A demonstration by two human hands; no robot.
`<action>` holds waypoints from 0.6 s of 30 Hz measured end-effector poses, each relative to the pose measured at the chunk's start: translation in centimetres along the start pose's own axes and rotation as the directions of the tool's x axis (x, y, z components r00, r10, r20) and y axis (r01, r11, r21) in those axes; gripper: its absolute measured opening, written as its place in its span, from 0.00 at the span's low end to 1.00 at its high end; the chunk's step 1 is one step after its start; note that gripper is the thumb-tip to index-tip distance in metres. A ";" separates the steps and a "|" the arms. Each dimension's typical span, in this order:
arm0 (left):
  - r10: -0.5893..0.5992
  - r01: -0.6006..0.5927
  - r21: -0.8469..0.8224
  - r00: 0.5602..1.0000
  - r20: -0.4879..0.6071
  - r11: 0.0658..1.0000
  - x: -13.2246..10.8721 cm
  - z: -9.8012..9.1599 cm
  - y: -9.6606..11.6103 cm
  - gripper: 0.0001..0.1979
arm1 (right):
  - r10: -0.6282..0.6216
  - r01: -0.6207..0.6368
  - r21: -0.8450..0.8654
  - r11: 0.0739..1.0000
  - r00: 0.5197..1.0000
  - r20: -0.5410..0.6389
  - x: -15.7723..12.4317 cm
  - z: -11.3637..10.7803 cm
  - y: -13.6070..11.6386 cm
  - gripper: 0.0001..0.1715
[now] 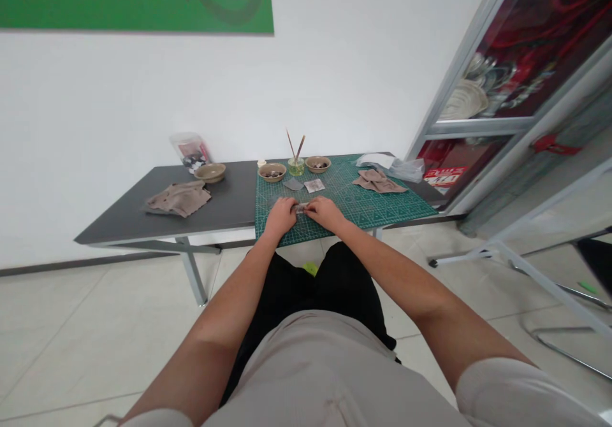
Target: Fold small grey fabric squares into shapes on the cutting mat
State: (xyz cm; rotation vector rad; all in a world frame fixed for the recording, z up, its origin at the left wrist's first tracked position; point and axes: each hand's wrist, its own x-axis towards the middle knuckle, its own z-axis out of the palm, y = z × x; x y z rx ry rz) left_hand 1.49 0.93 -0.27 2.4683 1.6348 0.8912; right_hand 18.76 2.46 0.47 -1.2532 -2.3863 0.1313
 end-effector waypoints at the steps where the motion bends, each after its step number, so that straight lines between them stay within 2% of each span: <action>1: -0.001 0.001 0.002 1.000 -0.004 1.000 -0.1 0.0 0.0 0.10 | 0.010 -0.010 -0.009 1.000 1.000 0.009 0.1 -0.1 0.1 0.12; 6: -0.019 0.019 -0.030 1.000 0.004 0.999 -0.3 -0.1 0.3 0.13 | 0.027 -0.026 -0.049 0.998 1.000 0.005 0.5 -0.1 -0.2 0.13; 9: -0.049 0.048 -0.069 0.999 -0.009 0.996 -0.5 -0.1 0.5 0.19 | -0.014 0.014 -0.024 1.000 1.000 0.019 0.2 -0.3 -0.2 0.12; 12: -0.071 0.070 -0.085 0.997 -0.014 0.994 -0.5 -0.1 0.6 0.24 | 0.011 -0.010 -0.027 1.000 1.000 0.026 0.2 -0.5 -0.1 0.12; 15: -0.044 0.044 -0.088 0.999 -0.006 0.995 -0.5 -0.1 0.6 0.23 | 0.039 -0.040 -0.037 0.999 0.999 -0.003 0.4 -0.2 -0.4 0.12; 18: -0.035 0.034 -0.081 0.999 -0.010 0.996 -0.5 -0.1 0.6 0.23 | -0.009 0.009 -0.029 1.000 1.000 0.011 0.4 0.0 -0.6 0.13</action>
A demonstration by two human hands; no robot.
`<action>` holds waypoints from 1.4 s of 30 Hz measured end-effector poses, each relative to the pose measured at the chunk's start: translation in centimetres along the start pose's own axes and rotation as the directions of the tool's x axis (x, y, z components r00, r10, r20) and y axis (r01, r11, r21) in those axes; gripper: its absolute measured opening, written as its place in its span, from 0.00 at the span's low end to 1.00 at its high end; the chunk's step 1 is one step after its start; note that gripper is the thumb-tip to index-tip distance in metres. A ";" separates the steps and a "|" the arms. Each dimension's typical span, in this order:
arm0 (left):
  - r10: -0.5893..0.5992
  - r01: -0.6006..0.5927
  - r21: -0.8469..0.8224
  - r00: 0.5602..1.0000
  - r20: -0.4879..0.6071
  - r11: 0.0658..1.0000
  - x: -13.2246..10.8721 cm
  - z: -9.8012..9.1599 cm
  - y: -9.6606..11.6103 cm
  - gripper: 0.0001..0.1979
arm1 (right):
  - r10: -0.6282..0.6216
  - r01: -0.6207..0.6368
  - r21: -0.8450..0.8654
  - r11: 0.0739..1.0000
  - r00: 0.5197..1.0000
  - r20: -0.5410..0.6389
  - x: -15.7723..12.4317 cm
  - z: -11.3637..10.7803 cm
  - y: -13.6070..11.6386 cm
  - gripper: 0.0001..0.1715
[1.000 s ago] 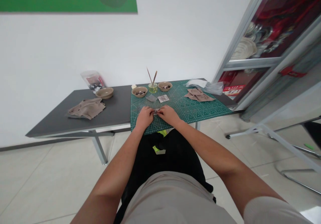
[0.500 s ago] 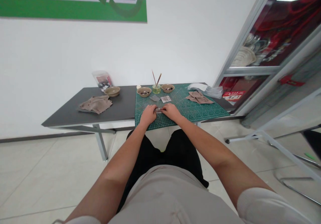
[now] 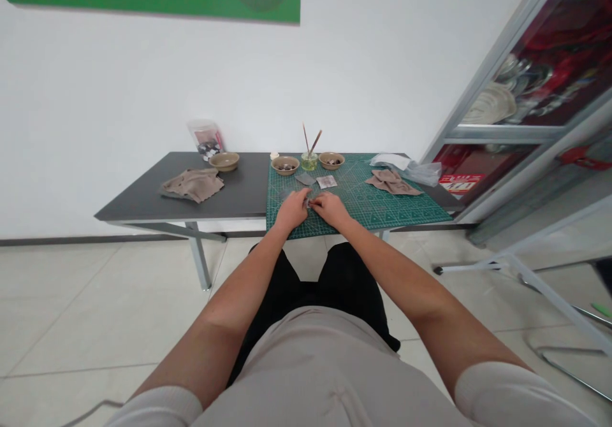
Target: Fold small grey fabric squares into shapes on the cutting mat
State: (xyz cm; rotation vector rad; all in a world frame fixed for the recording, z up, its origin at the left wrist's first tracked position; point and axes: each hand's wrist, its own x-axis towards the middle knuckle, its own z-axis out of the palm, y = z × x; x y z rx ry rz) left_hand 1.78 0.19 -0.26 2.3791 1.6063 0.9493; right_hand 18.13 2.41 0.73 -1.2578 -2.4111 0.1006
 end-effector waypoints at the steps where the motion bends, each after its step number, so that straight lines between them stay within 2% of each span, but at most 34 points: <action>1: -0.001 0.001 0.007 1.000 -0.003 1.000 0.0 0.0 0.0 0.23 | -0.021 0.021 -0.001 1.000 1.000 0.016 -0.1 -0.1 0.0 0.13; 5: 0.008 -0.008 0.051 1.000 -0.004 0.999 0.1 0.1 0.0 0.22 | -0.016 0.019 -0.049 0.999 0.997 0.072 0.2 -0.5 0.0 0.13; 8: 0.041 -0.042 0.076 0.999 0.011 0.996 0.2 0.1 -0.1 0.19 | -0.001 0.003 -0.072 0.997 1.000 0.031 0.5 -0.4 -0.3 0.13; 12: 0.056 -0.059 0.098 0.998 0.031 0.993 0.3 0.1 -0.3 0.17 | -0.077 0.079 -0.037 0.996 0.995 0.063 0.4 -0.5 0.0 0.13; 16: 0.082 -0.086 0.128 0.996 0.041 0.988 0.3 0.1 -0.3 0.16 | -0.040 0.042 -0.047 0.998 0.998 0.043 0.9 -0.3 0.3 0.13; 20: 0.085 -0.088 0.083 0.996 0.035 0.993 0.2 -0.1 -0.2 0.18 | -0.090 0.087 0.049 0.995 0.995 0.050 1.2 0.1 0.0 0.12; 25: 0.086 -0.087 0.023 0.996 0.035 0.996 0.1 -0.5 -0.1 0.19 | 0.031 -0.026 0.159 0.987 0.999 -0.025 0.5 0.2 0.3 0.13; 28: 0.091 -0.091 0.003 0.995 0.042 0.996 0.1 -0.5 -0.3 0.20 | 0.098 -0.088 0.186 0.979 0.994 -0.049 0.3 0.4 0.7 0.21; 31: 0.118 -0.120 0.022 0.991 0.062 0.993 0.3 -0.4 -0.6 0.17 | 0.099 -0.093 0.180 0.979 0.995 -0.028 0.5 0.6 1.2 0.26; 34: 0.147 -0.147 0.019 0.989 0.026 0.989 0.3 -0.3 -0.9 0.16 | 0.093 -0.090 0.173 0.981 0.996 -0.010 0.8 0.5 1.5 0.28; 38: 0.080 -0.082 -0.019 0.994 -0.073 0.996 0.3 -0.4 -1.2 0.14 | 0.127 -0.130 0.177 0.976 0.991 0.031 1.1 0.2 1.3 0.28; 42: 0.005 -0.020 -0.083 0.986 -0.169 0.996 0.3 -0.7 -1.3 0.13 | 0.196 -0.179 0.290 0.940 0.980 -0.030 0.5 -0.9 2.2 0.18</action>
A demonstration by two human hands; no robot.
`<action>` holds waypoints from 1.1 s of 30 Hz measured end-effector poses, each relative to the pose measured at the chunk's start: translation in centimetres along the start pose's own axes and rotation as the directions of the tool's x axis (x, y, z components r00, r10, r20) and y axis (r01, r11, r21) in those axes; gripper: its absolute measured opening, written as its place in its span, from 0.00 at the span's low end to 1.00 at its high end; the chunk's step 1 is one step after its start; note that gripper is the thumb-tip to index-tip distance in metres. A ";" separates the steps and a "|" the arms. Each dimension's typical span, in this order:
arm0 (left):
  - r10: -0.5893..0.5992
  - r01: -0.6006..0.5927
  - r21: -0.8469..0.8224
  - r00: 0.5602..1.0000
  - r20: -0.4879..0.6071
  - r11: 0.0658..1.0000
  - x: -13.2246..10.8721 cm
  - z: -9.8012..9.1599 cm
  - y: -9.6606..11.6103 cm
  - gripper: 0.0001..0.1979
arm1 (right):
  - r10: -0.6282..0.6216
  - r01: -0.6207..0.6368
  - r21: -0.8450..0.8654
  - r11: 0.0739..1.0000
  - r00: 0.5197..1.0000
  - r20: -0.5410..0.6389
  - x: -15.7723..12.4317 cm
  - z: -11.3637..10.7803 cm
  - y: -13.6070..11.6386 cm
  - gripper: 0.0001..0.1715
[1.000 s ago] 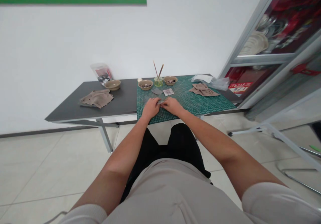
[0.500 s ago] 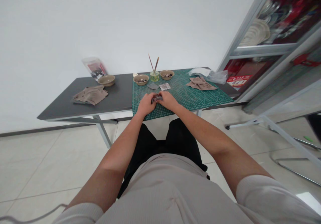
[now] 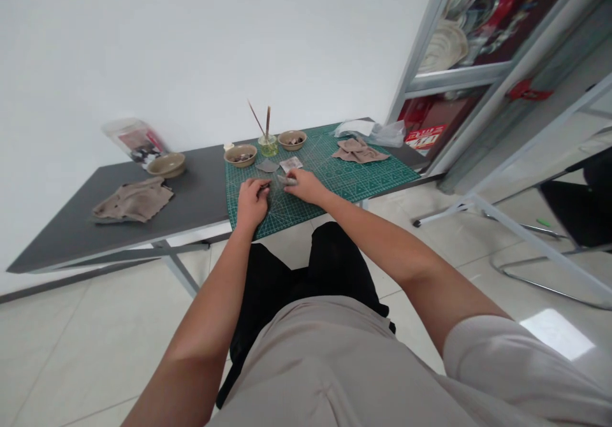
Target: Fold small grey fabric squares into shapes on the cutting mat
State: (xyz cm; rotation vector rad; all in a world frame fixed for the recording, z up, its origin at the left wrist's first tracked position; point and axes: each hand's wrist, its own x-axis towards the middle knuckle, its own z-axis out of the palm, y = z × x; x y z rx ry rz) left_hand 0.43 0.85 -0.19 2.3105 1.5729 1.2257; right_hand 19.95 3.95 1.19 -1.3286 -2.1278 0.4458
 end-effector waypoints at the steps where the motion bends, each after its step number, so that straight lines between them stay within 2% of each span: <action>1: -0.020 0.020 -0.010 1.000 -0.002 1.000 0.0 0.0 0.0 0.12 | 0.029 -0.028 0.031 0.999 0.999 -0.033 -0.1 -0.6 0.5 0.15; 3: -0.062 0.062 -0.026 0.998 0.006 0.998 0.0 0.0 0.1 0.11 | 0.079 -0.075 0.037 0.996 0.990 -0.117 -0.2 -2.0 1.7 0.14; 5: -0.101 0.102 -0.040 0.995 0.016 0.994 0.1 -0.1 0.1 0.11 | 0.107 -0.123 -0.054 0.991 0.968 -0.229 0.0 -3.4 3.2 0.14; 7: -0.134 0.135 -0.058 0.991 0.016 0.989 0.0 -0.1 0.2 0.12 | 0.118 -0.174 -0.178 0.969 0.952 -0.284 0.5 -4.4 4.5 0.17; 10: -0.180 0.181 -0.105 0.984 0.017 0.978 -0.1 -0.2 0.4 0.14 | 0.128 -0.208 -0.330 0.921 0.960 -0.248 1.2 -4.8 5.6 0.23; 14: -0.241 0.244 -0.164 0.970 0.036 0.956 -0.3 -0.4 0.6 0.14 | 0.178 -0.236 -0.425 0.874 0.969 -0.171 1.9 -3.6 5.9 0.24; 21: -0.255 0.260 -0.121 0.965 0.057 0.958 -0.3 -0.6 0.9 0.10 | 0.233 -0.268 -0.424 0.865 0.963 -0.132 3.6 -2.1 6.0 0.23; 25: -0.251 0.258 -0.112 0.966 0.067 0.960 -0.3 -0.6 0.8 0.09 | 0.233 -0.303 -0.415 0.858 0.949 -0.211 4.4 -1.8 4.8 0.22; 27: -0.250 0.257 -0.103 0.965 0.076 0.961 -0.4 -0.6 0.8 0.09 | 0.174 -0.247 -0.386 0.889 0.961 -0.215 4.6 -1.3 3.8 0.24; 31: -0.226 0.235 -0.107 0.970 0.090 0.966 -0.4 -0.6 0.8 0.09 | 0.042 -0.040 -0.297 0.954 0.999 -0.002 4.8 0.0 2.3 0.30; 33: -0.221 0.230 -0.103 0.971 0.091 0.968 -0.4 -0.6 0.8 0.08 | 0.023 -0.011 -0.296 0.955 0.999 0.035 4.9 0.6 1.9 0.34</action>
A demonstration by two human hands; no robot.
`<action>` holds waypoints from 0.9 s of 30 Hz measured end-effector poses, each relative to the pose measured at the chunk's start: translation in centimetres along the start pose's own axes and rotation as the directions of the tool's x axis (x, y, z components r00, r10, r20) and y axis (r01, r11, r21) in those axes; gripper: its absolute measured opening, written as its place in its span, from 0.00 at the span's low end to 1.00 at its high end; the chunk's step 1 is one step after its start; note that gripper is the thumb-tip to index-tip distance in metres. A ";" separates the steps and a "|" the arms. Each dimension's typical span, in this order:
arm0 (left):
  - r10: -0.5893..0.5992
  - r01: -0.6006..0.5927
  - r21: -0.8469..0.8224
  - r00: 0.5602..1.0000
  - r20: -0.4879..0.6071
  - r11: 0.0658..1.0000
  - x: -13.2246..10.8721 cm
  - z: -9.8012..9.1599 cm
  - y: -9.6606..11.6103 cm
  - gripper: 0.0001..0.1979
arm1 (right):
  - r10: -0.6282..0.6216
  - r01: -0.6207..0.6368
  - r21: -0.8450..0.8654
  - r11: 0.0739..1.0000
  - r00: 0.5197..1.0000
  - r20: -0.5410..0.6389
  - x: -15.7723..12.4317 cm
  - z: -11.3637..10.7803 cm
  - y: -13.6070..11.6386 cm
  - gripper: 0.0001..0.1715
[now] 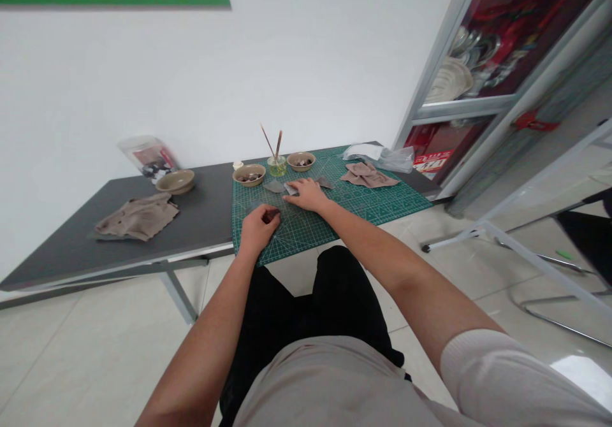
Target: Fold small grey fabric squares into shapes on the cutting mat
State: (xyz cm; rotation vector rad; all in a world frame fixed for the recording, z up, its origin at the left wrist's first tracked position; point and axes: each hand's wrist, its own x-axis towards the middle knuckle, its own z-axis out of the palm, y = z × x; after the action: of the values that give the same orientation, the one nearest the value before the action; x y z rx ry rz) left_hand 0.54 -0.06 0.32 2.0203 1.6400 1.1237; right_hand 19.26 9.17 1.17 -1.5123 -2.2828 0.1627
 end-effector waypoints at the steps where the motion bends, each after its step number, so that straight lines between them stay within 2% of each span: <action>1: 0.001 -0.001 0.004 1.000 0.000 1.000 0.0 0.0 0.0 0.09 | 0.006 -0.006 -0.010 1.000 1.000 -0.003 0.0 0.2 -0.2 0.35; 7: -0.009 0.009 0.018 1.000 0.010 1.000 0.1 0.0 0.0 0.09 | 0.102 -0.104 -0.035 0.994 0.994 -0.048 0.4 0.7 -0.2 0.28; 10: -0.008 0.008 0.014 1.000 0.009 1.000 0.1 0.0 0.0 0.09 | 0.107 -0.110 -0.045 0.993 0.992 -0.067 0.3 0.6 -0.3 0.24; 13: -0.005 0.005 0.026 1.000 0.009 1.000 0.1 0.0 0.0 0.09 | 0.116 -0.122 -0.039 0.992 0.985 -0.125 0.2 0.4 -0.5 0.21; 17: 0.006 -0.007 0.031 1.000 0.017 0.999 0.0 0.0 0.1 0.09 | 0.197 -0.199 0.010 0.980 0.956 -0.220 -0.2 0.0 -0.4 0.19; 19: 0.014 -0.015 0.054 1.000 0.018 0.998 0.0 0.0 0.1 0.08 | 0.198 -0.190 0.058 0.980 0.943 -0.267 -0.6 -0.4 -0.2 0.19; 23: 0.015 -0.014 0.067 1.000 -0.010 0.998 0.2 -0.2 0.2 0.09 | 0.160 -0.087 0.202 0.975 0.912 -0.379 -2.4 -1.1 0.1 0.16; 25: 0.000 0.001 0.042 1.000 -0.024 0.999 0.3 -0.3 0.5 0.09 | 0.159 -0.059 0.260 0.964 0.911 -0.380 -3.6 -1.3 0.3 0.13; 27: -0.005 0.005 0.033 1.000 -0.027 0.999 0.4 -0.5 0.9 0.08 | 0.186 -0.075 0.319 0.945 0.925 -0.332 -4.6 -1.3 0.5 0.10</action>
State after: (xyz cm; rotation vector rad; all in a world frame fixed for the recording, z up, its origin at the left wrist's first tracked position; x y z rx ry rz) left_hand 0.85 -0.04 1.38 2.0286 1.6862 1.1339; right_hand 21.72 5.04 1.03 -1.4024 -1.7798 0.2394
